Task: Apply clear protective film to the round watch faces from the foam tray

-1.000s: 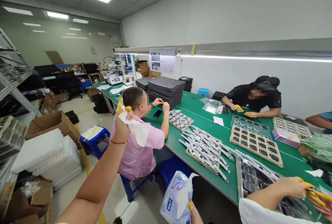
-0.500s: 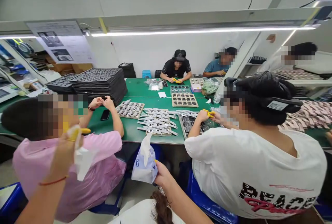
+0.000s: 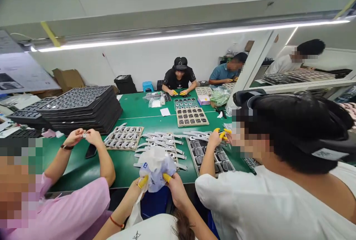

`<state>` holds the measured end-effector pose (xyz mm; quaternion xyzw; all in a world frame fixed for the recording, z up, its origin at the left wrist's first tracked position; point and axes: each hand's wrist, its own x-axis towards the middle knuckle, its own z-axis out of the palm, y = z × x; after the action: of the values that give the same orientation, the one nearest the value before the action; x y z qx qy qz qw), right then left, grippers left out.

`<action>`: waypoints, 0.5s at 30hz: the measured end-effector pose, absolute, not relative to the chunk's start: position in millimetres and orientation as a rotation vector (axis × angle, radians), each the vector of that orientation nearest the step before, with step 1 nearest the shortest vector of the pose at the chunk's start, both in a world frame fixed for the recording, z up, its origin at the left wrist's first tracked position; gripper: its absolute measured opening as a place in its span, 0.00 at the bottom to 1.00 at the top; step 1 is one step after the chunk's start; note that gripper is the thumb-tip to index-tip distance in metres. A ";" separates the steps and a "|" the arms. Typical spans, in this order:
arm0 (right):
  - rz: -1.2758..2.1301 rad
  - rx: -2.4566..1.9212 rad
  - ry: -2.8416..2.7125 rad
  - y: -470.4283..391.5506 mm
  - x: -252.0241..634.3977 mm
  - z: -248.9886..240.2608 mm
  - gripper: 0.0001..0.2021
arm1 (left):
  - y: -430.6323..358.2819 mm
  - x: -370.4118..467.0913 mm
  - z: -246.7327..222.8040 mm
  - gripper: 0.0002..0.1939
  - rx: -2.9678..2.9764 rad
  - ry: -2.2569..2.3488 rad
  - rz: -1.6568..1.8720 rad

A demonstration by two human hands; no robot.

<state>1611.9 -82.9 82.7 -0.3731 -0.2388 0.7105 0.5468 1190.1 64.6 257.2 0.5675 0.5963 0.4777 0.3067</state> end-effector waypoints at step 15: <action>1.858 -0.903 -1.115 23.9 1672.4 108.8 0.31 | 151.7 1120.5 200.0 0.38 1.446 1.575 1.339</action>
<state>1672.4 23.9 108.8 -0.3548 -0.4380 0.7299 0.3867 1120.5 151.7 200.0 0.5459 0.5948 0.5056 0.3043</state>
